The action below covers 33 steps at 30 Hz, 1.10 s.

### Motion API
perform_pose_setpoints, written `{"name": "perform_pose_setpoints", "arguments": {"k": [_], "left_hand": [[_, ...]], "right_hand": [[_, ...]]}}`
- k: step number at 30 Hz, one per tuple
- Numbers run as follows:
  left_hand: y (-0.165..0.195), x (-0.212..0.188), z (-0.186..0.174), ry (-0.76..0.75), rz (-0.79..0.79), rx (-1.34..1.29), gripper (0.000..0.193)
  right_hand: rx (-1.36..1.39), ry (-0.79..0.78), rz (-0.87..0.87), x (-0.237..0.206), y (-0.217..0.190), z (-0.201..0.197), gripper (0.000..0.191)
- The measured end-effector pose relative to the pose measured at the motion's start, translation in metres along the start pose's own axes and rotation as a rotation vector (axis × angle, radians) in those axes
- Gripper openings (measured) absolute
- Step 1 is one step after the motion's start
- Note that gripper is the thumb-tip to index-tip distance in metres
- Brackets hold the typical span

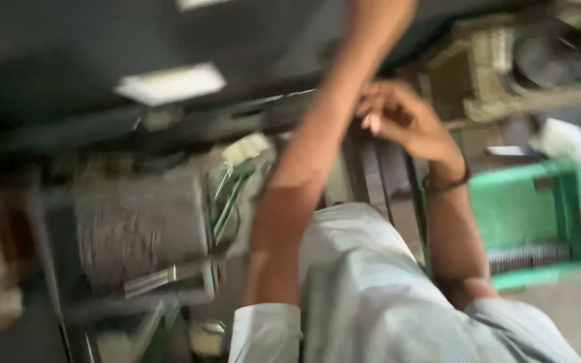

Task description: The person folds a black cloth and sets it aside, then walks to a lathe machine. They open the machine doors, load a small cylindrical metal part into the chuck, take a metal rod from a tray, and use a hand tool to work on the part. They repeatedly open and close the machine doors, handle small metal components, and place finished pieces into a tray.

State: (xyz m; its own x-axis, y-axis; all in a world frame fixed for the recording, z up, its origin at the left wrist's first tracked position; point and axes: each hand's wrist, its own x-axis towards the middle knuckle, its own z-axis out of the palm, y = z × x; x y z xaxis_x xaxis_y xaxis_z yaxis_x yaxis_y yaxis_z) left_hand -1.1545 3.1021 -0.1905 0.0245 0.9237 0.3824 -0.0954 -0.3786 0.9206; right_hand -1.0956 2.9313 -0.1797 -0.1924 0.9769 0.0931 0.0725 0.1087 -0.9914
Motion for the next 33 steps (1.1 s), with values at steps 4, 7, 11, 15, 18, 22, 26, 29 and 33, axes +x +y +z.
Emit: {"name": "perform_pose_setpoints", "arguments": {"k": [4,7,11,15,18,22,26,29,33], "left_hand": [[0.053,-0.160,-0.138,0.153,0.212,0.137,0.038],[0.094,-0.313,-0.245,0.239,0.045,0.361,0.030],[0.147,-0.522,-0.354,0.587,-0.266,0.739,0.024],[0.207,-0.699,-0.417,1.137,-0.418,0.887,0.022],[0.256,-0.796,-0.461,1.534,-0.425,1.013,0.027],[0.322,-0.899,-0.520,1.841,-0.414,1.122,0.024],[0.409,-0.962,-0.601,1.945,-0.269,1.288,0.027],[0.480,-0.985,-0.674,1.916,-0.250,1.430,0.025],[0.532,-0.979,-0.755,1.802,-0.292,1.794,0.028]], "right_hand": [[-0.516,-0.284,0.075,0.000,0.079,0.103,0.029],[-1.000,-0.550,-0.142,-0.033,0.113,0.206,0.026],[-1.176,-1.116,0.046,-0.127,0.133,0.310,0.045],[-1.223,-1.459,0.221,-0.211,0.142,0.392,0.051],[-1.262,-1.612,0.064,-0.248,0.139,0.471,0.038],[-0.984,-1.868,-0.039,-0.305,0.116,0.614,0.028],[-0.499,-2.093,0.246,-0.383,0.053,0.777,0.023],[-0.037,-2.038,0.337,-0.440,-0.012,0.887,0.017],[0.359,-1.750,0.193,-0.479,-0.103,1.011,0.029]]}}
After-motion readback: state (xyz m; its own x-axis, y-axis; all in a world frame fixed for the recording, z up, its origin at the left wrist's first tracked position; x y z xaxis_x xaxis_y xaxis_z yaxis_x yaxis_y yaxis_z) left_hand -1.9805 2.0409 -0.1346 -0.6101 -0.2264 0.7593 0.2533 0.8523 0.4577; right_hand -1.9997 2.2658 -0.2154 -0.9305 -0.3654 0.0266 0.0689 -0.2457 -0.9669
